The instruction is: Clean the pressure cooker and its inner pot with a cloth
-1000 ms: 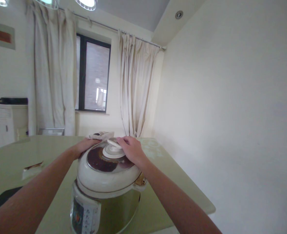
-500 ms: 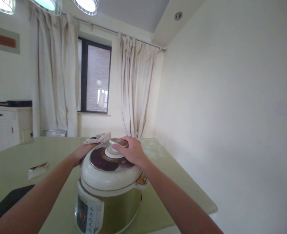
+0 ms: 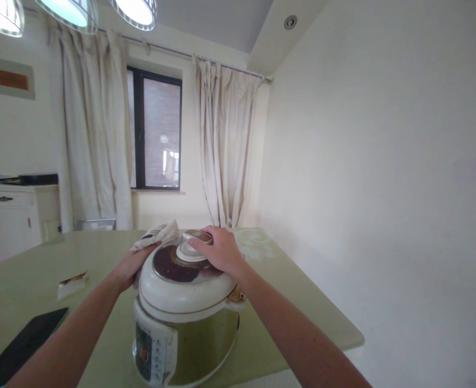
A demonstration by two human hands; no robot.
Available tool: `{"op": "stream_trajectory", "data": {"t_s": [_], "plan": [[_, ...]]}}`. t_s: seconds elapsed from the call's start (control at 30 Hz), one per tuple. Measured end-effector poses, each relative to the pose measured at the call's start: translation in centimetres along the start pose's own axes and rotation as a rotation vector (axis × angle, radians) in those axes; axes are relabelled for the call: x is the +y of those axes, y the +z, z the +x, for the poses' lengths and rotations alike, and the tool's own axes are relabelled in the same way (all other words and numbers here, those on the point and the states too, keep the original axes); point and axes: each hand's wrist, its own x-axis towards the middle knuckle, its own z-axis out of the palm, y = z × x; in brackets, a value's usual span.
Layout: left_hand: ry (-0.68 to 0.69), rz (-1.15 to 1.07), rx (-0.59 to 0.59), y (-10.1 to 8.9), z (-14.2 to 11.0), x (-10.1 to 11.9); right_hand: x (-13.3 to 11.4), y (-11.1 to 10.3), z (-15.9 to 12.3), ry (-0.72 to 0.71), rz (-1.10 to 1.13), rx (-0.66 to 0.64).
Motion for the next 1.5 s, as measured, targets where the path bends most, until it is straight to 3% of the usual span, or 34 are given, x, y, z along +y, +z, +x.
{"op": "stream_trajectory", "data": {"t_s": [0.37,0.93,1.2,1.5], "plan": [[0.004,0.034,0.106,0.2,-1.9,0.2,0.0,0.1,-0.1,-0.017,-0.007,0.01],[0.144,0.125,-0.004,0.1,-2.1,0.3,-0.2,0.0,-0.2,-0.018,-0.048,0.007],[0.141,0.167,0.088,0.1,-2.3,0.2,-0.1,0.0,-0.2,-0.034,-0.053,0.011],[0.17,0.158,0.09,0.2,-3.2,0.3,0.4,0.4,-0.2,-0.041,-0.053,0.045]]}}
